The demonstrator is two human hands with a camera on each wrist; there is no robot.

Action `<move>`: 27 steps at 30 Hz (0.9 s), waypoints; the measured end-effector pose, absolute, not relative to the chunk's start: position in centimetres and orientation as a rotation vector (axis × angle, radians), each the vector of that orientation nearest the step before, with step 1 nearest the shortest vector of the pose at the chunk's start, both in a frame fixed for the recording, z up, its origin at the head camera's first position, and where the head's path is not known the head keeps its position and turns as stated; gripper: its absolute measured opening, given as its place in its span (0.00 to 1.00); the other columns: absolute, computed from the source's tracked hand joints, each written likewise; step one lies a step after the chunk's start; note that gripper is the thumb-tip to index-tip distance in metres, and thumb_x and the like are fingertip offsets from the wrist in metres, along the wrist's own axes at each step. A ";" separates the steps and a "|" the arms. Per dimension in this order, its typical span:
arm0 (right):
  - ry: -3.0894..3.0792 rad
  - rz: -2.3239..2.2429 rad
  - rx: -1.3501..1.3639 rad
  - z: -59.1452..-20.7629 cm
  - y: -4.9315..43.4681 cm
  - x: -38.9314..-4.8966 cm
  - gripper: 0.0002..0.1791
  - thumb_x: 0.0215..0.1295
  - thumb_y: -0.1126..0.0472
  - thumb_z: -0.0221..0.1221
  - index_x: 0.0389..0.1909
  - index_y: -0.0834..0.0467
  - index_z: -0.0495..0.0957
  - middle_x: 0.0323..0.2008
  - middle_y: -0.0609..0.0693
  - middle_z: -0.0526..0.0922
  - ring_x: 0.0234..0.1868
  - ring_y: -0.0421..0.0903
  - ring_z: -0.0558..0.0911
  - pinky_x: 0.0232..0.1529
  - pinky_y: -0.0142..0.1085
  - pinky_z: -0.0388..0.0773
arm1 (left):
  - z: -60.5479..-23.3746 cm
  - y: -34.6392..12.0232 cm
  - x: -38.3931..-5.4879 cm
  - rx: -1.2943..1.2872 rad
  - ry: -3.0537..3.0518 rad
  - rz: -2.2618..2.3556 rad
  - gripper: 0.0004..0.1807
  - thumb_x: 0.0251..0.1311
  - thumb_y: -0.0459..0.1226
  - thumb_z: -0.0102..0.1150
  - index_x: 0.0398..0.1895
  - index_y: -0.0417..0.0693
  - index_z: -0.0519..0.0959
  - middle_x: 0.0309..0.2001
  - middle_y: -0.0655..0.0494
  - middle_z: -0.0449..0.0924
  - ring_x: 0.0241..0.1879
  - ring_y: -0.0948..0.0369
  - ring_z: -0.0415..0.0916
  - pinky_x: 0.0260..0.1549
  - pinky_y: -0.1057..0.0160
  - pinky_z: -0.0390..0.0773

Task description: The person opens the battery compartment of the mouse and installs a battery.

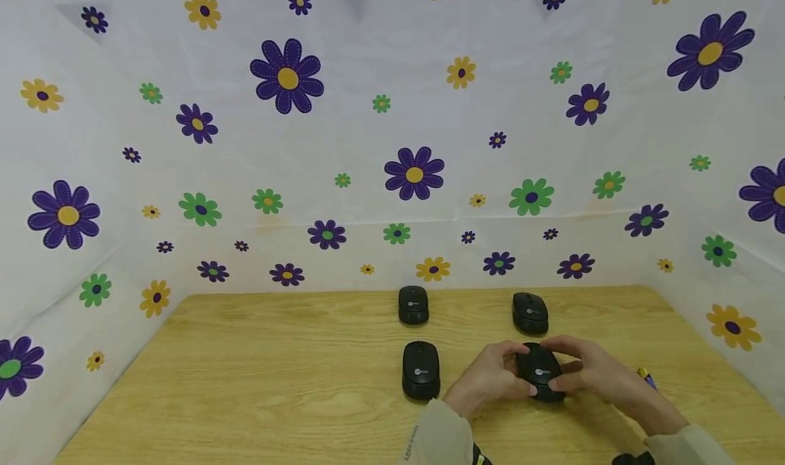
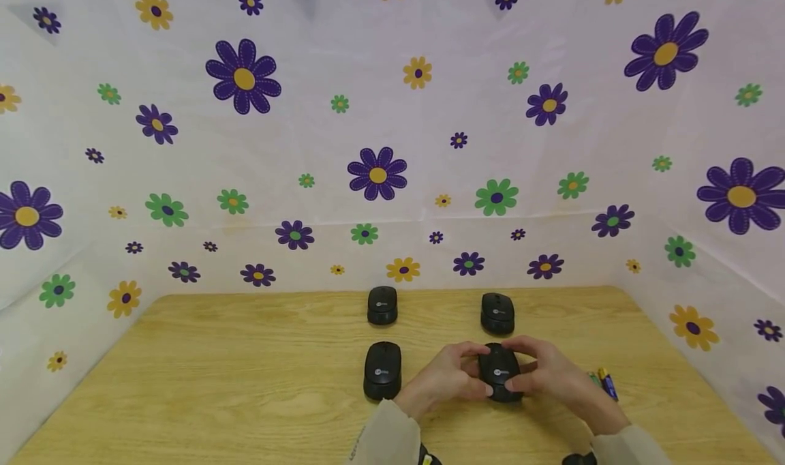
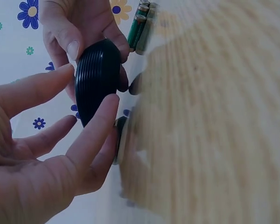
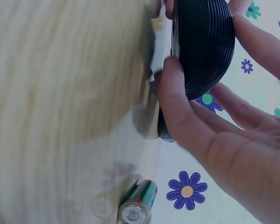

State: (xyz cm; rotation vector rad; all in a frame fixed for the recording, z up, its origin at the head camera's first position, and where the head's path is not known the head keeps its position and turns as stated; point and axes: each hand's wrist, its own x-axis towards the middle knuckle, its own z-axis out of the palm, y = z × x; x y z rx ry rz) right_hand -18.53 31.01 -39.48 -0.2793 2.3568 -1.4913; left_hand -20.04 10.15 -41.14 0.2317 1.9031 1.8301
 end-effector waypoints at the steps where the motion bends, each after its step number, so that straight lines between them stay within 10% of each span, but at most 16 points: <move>1: 2.357 -1.495 -0.278 -39.4 31.0 -18.5 0.37 0.62 0.71 0.63 0.67 0.80 0.58 0.67 0.83 0.56 0.57 0.72 0.76 0.48 0.47 0.85 | -41.1 10.2 -20.0 0.237 1.924 1.821 0.32 0.48 0.14 0.66 0.55 0.47 0.81 0.61 0.44 0.78 0.58 0.50 0.78 0.51 0.53 0.83; 12: 2.366 -1.537 -0.324 -38.8 30.4 -17.8 0.38 0.65 0.67 0.65 0.68 0.78 0.58 0.67 0.81 0.58 0.54 0.64 0.80 0.48 0.49 0.84 | -40.1 9.9 -19.8 0.217 2.123 1.732 0.37 0.44 0.18 0.73 0.62 0.43 0.79 0.47 0.51 0.81 0.39 0.59 0.79 0.47 0.57 0.81; 22: 2.414 -1.517 -0.411 -38.4 29.9 -17.5 0.35 0.66 0.67 0.65 0.66 0.79 0.61 0.66 0.84 0.58 0.62 0.77 0.71 0.49 0.45 0.85 | -39.9 9.2 -19.9 0.290 2.156 1.704 0.39 0.43 0.18 0.75 0.64 0.38 0.76 0.65 0.51 0.74 0.47 0.60 0.81 0.51 0.58 0.82; 27: 2.389 -1.533 -0.372 -38.2 29.6 -17.4 0.36 0.68 0.66 0.64 0.67 0.81 0.59 0.66 0.82 0.62 0.57 0.68 0.78 0.49 0.45 0.85 | -39.5 8.8 -19.8 0.322 2.191 1.671 0.41 0.42 0.19 0.77 0.65 0.40 0.77 0.66 0.56 0.74 0.42 0.63 0.78 0.49 0.62 0.81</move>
